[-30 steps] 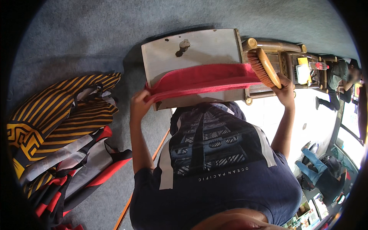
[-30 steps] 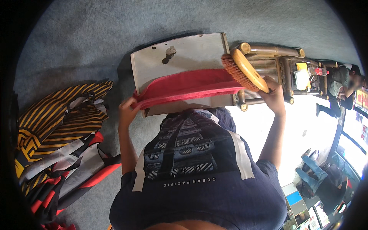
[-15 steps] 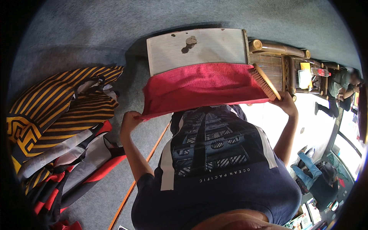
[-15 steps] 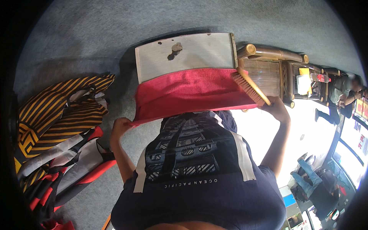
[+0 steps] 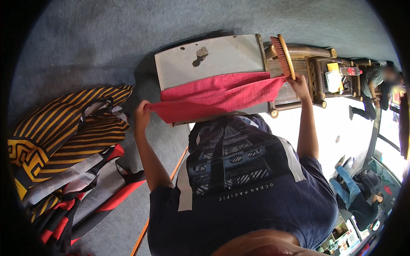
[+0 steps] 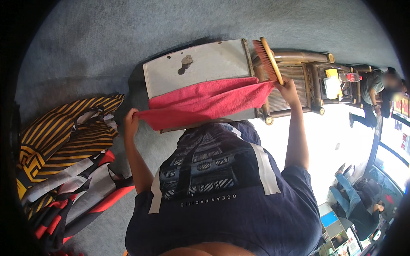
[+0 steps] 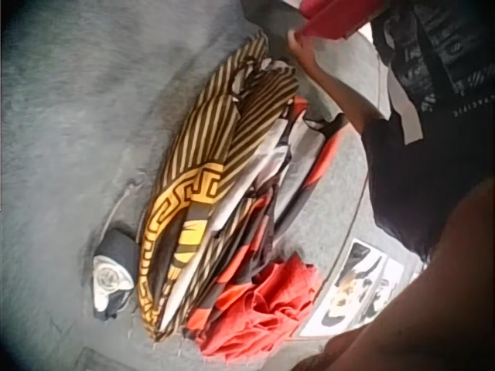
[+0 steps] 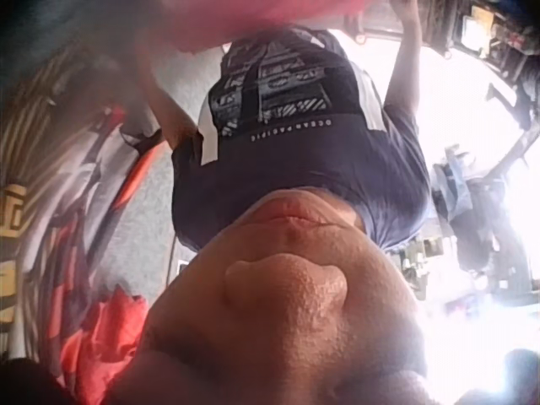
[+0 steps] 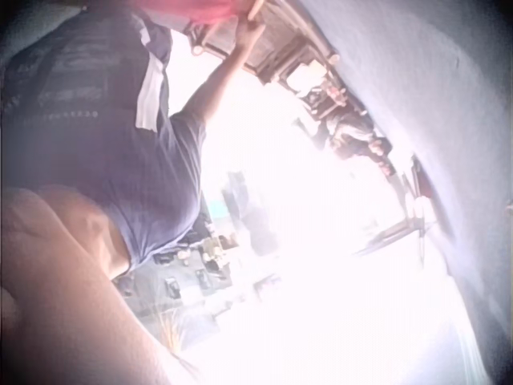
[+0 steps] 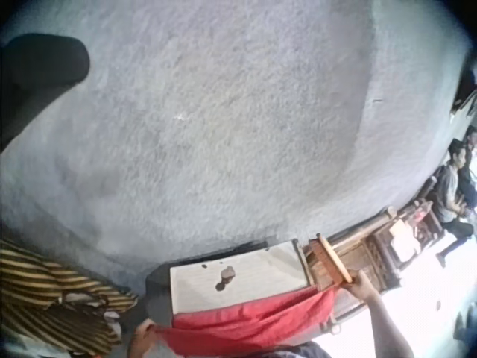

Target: The person folds pink towels by hand on a small table, using a brush to smooth the fabric and pressing down with their hands to flatten each fold.

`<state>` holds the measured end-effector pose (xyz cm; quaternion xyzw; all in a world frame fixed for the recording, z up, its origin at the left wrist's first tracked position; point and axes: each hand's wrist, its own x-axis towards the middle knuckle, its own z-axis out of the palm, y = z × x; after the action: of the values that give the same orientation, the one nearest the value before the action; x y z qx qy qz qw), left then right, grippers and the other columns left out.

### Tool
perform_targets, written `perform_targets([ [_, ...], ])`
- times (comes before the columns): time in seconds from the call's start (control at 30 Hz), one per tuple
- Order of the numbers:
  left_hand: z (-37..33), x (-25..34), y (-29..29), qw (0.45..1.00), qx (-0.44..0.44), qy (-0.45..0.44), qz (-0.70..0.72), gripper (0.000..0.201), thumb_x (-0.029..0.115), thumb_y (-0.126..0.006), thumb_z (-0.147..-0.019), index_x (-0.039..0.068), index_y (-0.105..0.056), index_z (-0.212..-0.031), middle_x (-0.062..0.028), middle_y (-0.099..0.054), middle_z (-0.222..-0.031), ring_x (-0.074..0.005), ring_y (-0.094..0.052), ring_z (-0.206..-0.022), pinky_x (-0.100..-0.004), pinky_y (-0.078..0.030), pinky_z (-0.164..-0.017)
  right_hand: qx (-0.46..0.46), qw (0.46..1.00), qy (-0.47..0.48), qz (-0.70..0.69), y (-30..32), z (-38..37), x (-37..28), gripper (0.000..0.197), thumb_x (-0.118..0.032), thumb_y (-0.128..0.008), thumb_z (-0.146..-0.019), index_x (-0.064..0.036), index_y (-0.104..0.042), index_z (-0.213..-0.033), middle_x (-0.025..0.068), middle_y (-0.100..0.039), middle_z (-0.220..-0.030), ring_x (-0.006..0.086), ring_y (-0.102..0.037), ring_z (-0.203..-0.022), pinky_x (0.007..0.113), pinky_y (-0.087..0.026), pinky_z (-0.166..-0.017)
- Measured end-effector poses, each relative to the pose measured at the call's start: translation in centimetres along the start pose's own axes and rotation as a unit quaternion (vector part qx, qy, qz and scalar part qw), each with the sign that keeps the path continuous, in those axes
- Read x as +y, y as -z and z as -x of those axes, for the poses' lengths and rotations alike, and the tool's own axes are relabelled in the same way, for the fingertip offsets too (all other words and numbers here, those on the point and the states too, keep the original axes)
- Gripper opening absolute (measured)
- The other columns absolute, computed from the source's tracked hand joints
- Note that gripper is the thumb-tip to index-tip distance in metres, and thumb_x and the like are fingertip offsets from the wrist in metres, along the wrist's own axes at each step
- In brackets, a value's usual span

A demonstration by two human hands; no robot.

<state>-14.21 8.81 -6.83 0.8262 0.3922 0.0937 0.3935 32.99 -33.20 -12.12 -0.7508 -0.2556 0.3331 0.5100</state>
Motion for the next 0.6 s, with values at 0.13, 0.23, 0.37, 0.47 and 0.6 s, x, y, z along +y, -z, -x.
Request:
perform_targets([
  [0.13, 1.2, -1.1, 2.0, 0.998, 0.057, -0.016, 0.015, 0.005, -0.003, -0.046, -0.080, -0.003, -0.051, -0.082, -0.0094, -0.048, -0.069, -0.0155, -0.049, -0.064, -0.0300, -0.040, -0.060, 0.004, 0.992, -0.020, -0.121, 0.7, 1.6, -2.2, 0.016, -0.001, -0.060, -0.089, 0.0033, -0.066, -0.103, 0.0058, -0.068, -0.094, 0.0104, -0.061, -0.082, 0.024, -0.049, -0.075],
  [0.23, 0.7, -0.8, 1.6, 0.997, 0.073, -0.020, -0.010, 0.007, -0.002, -0.047, -0.080, -0.004, -0.053, -0.083, -0.0104, -0.050, -0.071, -0.0162, -0.051, -0.065, -0.0307, -0.042, -0.062, 0.006, 0.992, -0.042, -0.119, 1.1, 1.5, -2.1, 0.016, -0.001, -0.061, -0.089, 0.0029, -0.066, -0.104, 0.0058, -0.068, -0.091, 0.0110, -0.062, -0.082, 0.025, -0.050, -0.076],
  [0.37, -1.6, -2.0, -0.6, 0.998, 0.039, -0.022, -0.051, 0.014, -0.002, -0.050, -0.079, -0.003, -0.057, -0.091, -0.0116, -0.057, -0.078, -0.0182, -0.057, -0.073, -0.0313, -0.045, -0.068, 0.041, 0.997, -0.059, -0.009, -0.4, -0.9, -0.7, 0.016, -0.004, -0.066, -0.086, 0.0037, -0.065, -0.100, 0.0038, -0.066, -0.081, 0.0098, -0.060, -0.070, 0.025, -0.048, -0.063],
  [0.47, -3.0, -4.7, -2.5, 1.000, -0.027, 0.005, 0.005, 0.023, -0.003, -0.054, -0.080, -0.002, -0.059, -0.103, -0.0130, -0.063, -0.093, -0.0206, -0.061, -0.087, -0.0313, -0.048, -0.078, -0.023, 0.997, -0.071, -0.035, -1.8, -2.5, -0.5, 0.030, -0.004, -0.068, -0.082, 0.0058, -0.061, -0.110, 0.0081, -0.068, -0.089, 0.0138, -0.064, -0.078, 0.029, -0.053, -0.073],
  [0.6, -3.7, -1.9, -5.3, 0.998, -0.027, 0.042, 0.029, 0.035, 0.000, -0.061, -0.081, 0.001, -0.058, -0.116, -0.0143, -0.062, -0.110, -0.0243, -0.059, -0.103, -0.0333, -0.048, -0.087, -0.069, 0.991, -0.068, -0.090, -4.2, -2.5, -1.0, 0.034, 0.001, -0.066, -0.079, 0.0048, -0.059, -0.112, 0.0076, -0.068, -0.094, 0.0143, -0.064, -0.082, 0.028, -0.052, -0.078],
])
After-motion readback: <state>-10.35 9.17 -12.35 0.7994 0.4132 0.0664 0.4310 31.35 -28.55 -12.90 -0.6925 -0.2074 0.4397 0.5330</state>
